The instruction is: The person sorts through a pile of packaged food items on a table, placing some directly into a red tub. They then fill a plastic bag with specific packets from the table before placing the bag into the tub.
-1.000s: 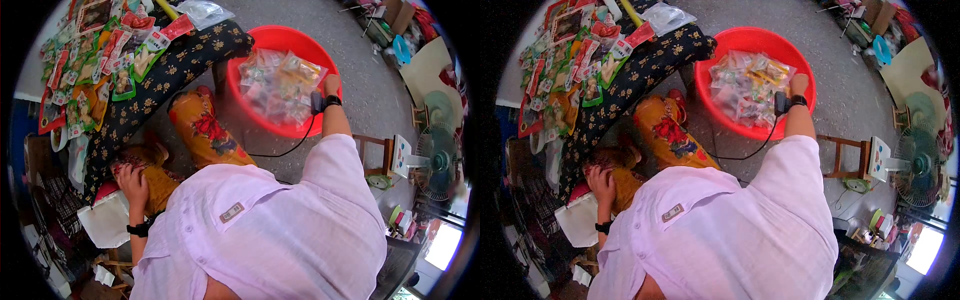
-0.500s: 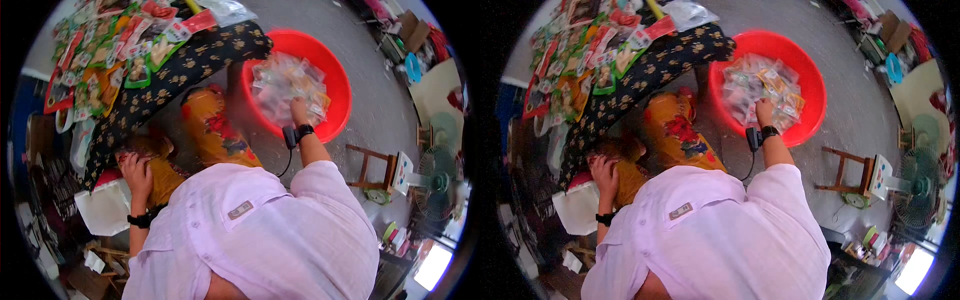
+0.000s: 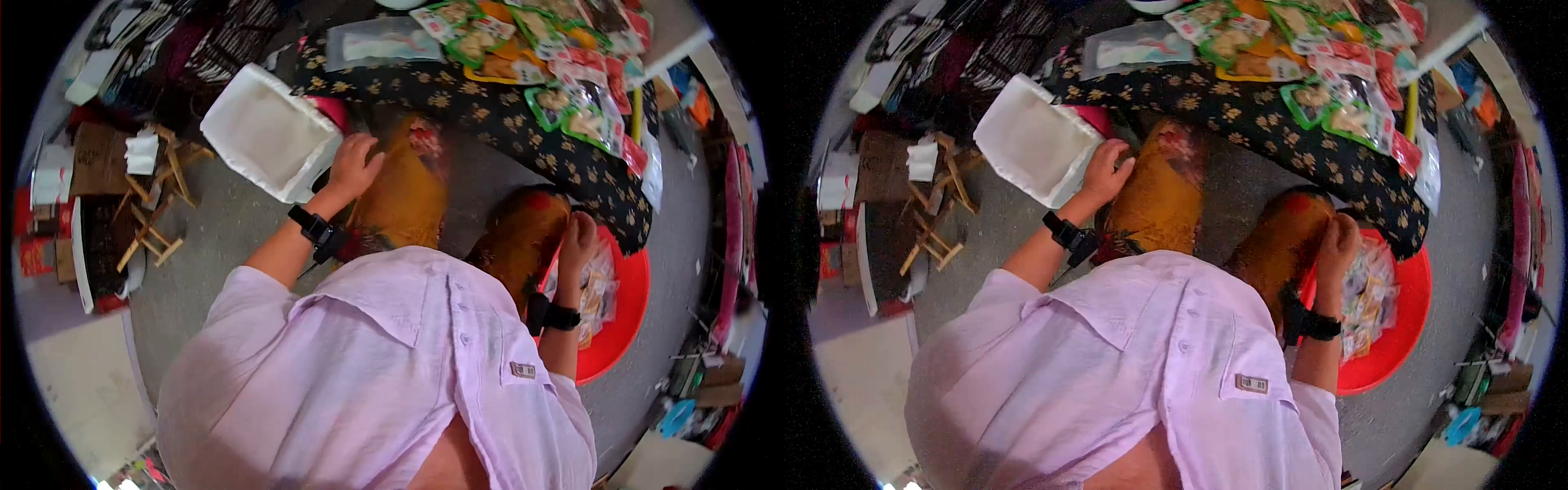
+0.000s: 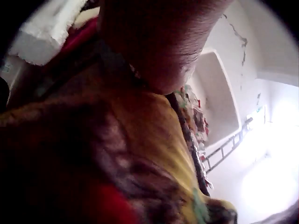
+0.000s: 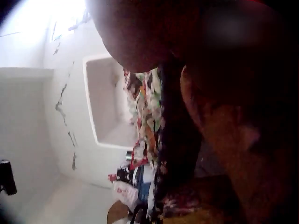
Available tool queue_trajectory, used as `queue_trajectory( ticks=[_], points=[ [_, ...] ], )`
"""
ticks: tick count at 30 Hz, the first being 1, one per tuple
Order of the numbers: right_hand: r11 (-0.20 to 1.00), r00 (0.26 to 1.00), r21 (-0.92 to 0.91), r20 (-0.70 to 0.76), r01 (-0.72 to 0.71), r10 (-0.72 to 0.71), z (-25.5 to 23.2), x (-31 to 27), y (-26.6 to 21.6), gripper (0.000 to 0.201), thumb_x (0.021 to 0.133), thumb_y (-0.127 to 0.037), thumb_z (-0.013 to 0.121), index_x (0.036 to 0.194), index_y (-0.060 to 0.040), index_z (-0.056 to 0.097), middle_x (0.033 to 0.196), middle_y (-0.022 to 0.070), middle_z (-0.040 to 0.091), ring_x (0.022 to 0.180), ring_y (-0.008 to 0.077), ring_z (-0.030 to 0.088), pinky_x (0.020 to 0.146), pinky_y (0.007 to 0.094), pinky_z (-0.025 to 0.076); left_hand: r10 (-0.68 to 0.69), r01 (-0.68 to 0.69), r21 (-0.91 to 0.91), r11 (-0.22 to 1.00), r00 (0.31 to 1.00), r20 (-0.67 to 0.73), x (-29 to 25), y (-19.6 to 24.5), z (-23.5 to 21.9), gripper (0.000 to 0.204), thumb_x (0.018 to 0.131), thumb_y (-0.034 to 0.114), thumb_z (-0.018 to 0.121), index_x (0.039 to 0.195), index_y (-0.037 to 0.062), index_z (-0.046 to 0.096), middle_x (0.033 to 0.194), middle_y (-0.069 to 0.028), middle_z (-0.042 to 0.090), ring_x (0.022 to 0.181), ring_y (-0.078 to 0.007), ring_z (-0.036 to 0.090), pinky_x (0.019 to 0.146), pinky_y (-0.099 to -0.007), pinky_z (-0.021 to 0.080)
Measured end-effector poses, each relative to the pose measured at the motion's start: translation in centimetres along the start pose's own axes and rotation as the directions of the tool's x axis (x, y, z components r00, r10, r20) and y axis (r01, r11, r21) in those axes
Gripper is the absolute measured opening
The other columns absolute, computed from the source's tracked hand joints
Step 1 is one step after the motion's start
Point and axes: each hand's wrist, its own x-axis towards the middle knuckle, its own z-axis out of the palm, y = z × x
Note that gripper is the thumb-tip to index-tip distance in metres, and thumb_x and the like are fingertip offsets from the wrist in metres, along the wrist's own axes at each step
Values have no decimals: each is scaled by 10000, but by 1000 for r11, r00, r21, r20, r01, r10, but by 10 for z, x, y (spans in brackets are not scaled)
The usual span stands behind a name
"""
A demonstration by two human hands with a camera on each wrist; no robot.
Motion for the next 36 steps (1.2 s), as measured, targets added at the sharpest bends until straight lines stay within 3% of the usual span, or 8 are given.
queue_trajectory(
  ticks=[4, 9, 14, 18, 23, 27, 31, 36],
  points=[
    [898, 927, -240, 157, 369, -339, 34, -1, -41, 158, 757, -19, 480, 911, 10, 500, 885, 141, 530, 841, 271, 511, 767, 303, 388, -177, 184, 98, 978, 981, -78, -14, -58, -12, 295, 682, 164, 558, 922, 0, 513, 947, -173, 520, 909, -330, 470, 810, -378, 370],
    [807, 890, -378, 248, 454, -384, 46, 1, -42, 170, 693, 5, 503, 862, 15, 503, 893, 177, 531, 879, 333, 494, 783, 363, 389, -400, 394, 330, 858, 915, -54, -42, -156, -22, 376, 688, 219, 544, 984, -8, 496, 1008, -183, 509, 956, -330, 461, 833, -377, 367],
    [764, 868, -412, 250, 497, -430, 49, 6, -45, 144, 671, -19, 532, 813, 3, 522, 875, 157, 544, 868, 317, 502, 758, 384, 399, -701, 522, 518, 678, 672, 241, -59, -205, -20, 378, 700, 237, 499, 1012, 24, 497, 1020, -213, 498, 975, -346, 463, 826, -405, 377],
    [760, 880, -443, 244, 475, -408, 50, 8, -40, 152, 666, -44, 545, 810, -4, 519, 864, 143, 546, 859, 308, 506, 749, 383, 400, -683, 440, 590, 677, 674, 282, -60, -232, -15, 254, 755, 186, 424, 923, 24, 525, 948, -205, 535, 905, -356, 506, 763, -422, 412],
    [789, 900, -433, 242, 435, -364, 54, 8, -43, 151, 666, -39, 537, 813, -12, 518, 871, 137, 545, 856, 310, 504, 736, 381, 396, -707, 515, 567, 643, 683, 182, -44, -196, -38, 237, 782, 164, 377, 869, 22, 546, 886, -189, 563, 832, -354, 538, 705, -435, 431],
    [786, 886, -409, 237, 464, -399, 57, 9, -46, 147, 666, -46, 538, 809, -20, 521, 869, 131, 546, 852, 304, 502, 728, 378, 391, -592, 354, 594, 723, 760, 269, -68, -261, -22, 251, 766, 166, 404, 907, 10, 542, 910, -194, 557, 851, -354, 531, 725, -417, 427],
    [766, 885, -444, 251, 465, -393, 58, 10, -42, 123, 673, -66, 538, 788, -24, 523, 854, 126, 548, 835, 296, 506, 721, 376, 389, -426, 411, 336, 847, 904, -34, -32, -212, -35, 363, 733, 151, 492, 1054, -16, 477, 1010, -205, 514, 912, -324, 503, 783, -368, 402],
    [769, 882, -432, 248, 471, -400, 60, 11, -53, 133, 652, -61, 539, 781, -31, 527, 846, 124, 553, 827, 300, 509, 711, 380, 392, -556, 485, -357, 798, 822, -126, 59, -125, -56, 372, 770, 198, 517, 1065, -18, 449, 868, -121, 546, 730, -189, 526, 671, -283, 414]
  ],
)
